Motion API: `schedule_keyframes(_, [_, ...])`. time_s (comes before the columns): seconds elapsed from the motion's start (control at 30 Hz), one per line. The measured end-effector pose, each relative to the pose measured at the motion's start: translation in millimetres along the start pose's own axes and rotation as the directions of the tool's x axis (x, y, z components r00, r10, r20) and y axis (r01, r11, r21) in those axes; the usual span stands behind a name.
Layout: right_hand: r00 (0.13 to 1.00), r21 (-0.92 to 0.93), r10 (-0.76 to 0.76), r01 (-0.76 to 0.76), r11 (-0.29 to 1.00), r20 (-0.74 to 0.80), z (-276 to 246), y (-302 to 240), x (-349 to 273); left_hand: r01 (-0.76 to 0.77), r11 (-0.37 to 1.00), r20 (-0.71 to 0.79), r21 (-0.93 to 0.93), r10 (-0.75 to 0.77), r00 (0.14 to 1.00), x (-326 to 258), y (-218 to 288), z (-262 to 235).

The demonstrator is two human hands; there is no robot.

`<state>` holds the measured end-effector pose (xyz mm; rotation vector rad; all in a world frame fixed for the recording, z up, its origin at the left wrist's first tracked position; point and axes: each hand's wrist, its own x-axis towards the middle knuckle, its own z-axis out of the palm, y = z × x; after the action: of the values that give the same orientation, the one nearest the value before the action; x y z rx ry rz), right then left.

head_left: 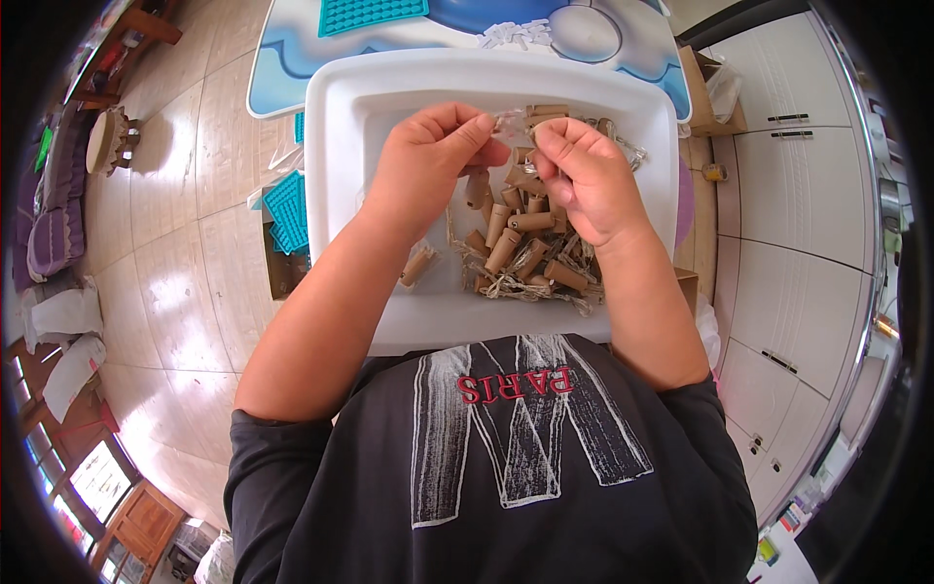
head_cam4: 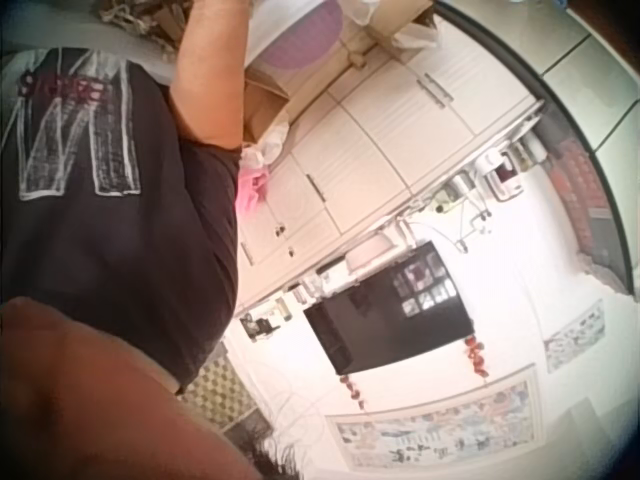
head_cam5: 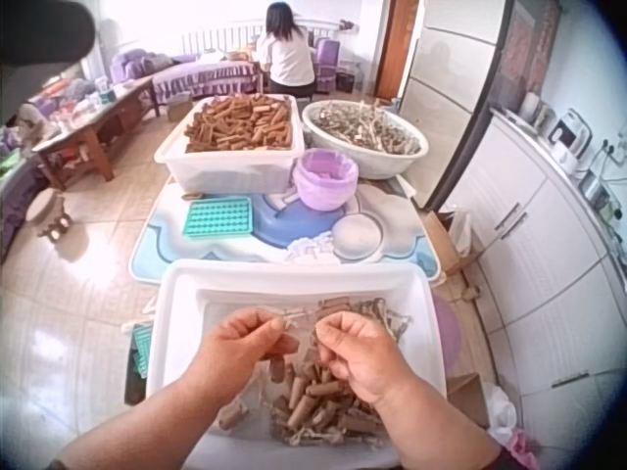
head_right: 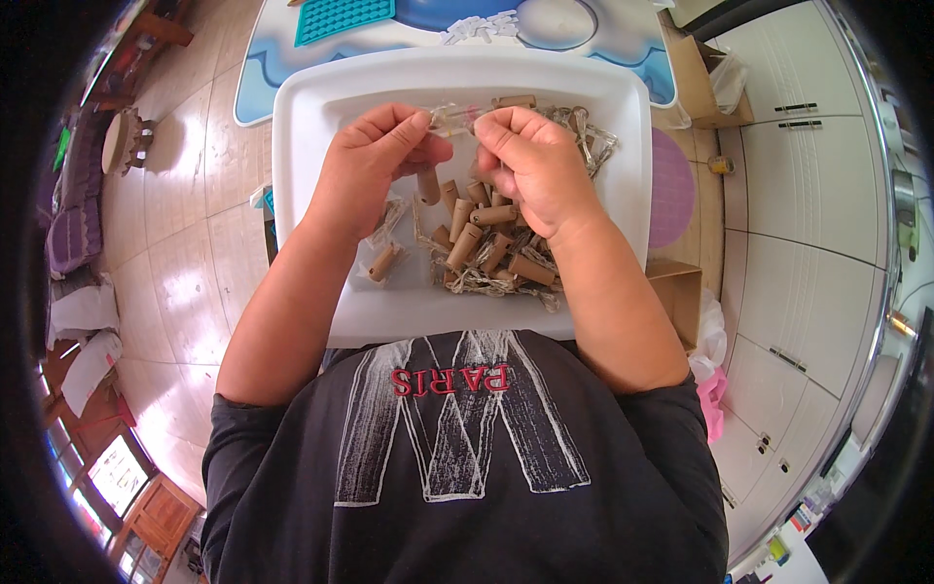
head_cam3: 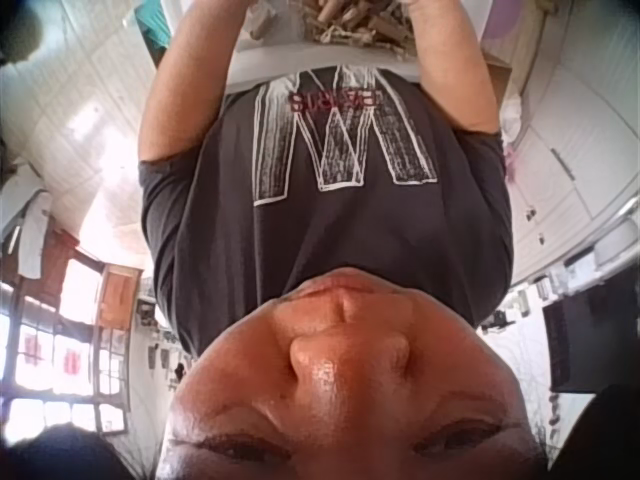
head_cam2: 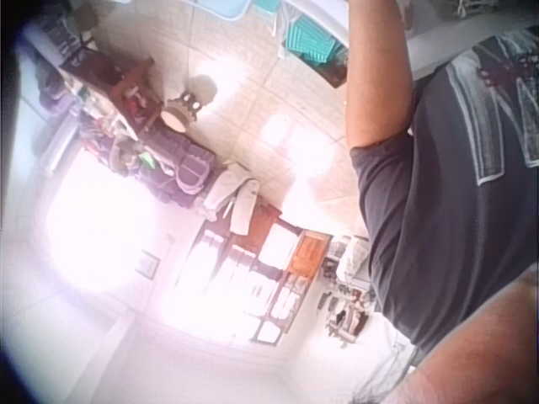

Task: The person repeatedly picks up small cylindrical cork-like objects and wraps them individually in clear plastic bags. The person handles the items one at a time, manipulating the plastic to enclose each cork before placing the wrapped unit into a white tray. The process is repetitive and continues throughout the clip.

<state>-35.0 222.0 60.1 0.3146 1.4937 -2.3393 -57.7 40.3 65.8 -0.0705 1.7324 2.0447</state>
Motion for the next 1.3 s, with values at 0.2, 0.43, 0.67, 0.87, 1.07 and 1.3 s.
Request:
schedule_keyframes(0.2, [1.000, -0.060, 0.015, -0.016, 0.998, -0.022, 2, -1, -2, 0.001, 1.000, -0.018, -0.030, -0.002, 1.000, 2, 0, 0])
schedule_keyframes(0.43, [1.000, 0.029, 0.022, -0.022, 0.999, -0.004, 0, -1, -1, -0.171, 0.976, 0.101, 0.131, 0.159, 0.982, 1, -2, -6])
schedule_keyframes(0.67, [0.998, -0.140, -0.061, 0.063, 0.988, 0.016, 11, 3, -1, -0.141, 0.939, -0.001, 0.313, 0.149, 0.989, -1, 1, -1])
schedule_keyframes(0.87, [0.966, -0.415, -0.257, 0.225, 0.882, -0.022, 11, 11, -1, -0.070, 0.967, 0.018, 0.243, 0.068, 0.998, -2, 6, -1])
schedule_keyframes(1.07, [0.990, -0.028, -0.141, 0.140, 0.990, -0.032, 9, 1, -4, -0.033, 0.999, 0.173, -0.035, 0.039, 0.984, 9, -5, -12])
schedule_keyframes(1.3, [0.986, 0.119, -0.158, 0.162, 0.980, -0.044, 0, -1, -1, 0.042, 0.995, 0.401, 0.093, -0.076, 0.913, 7, -12, -3])
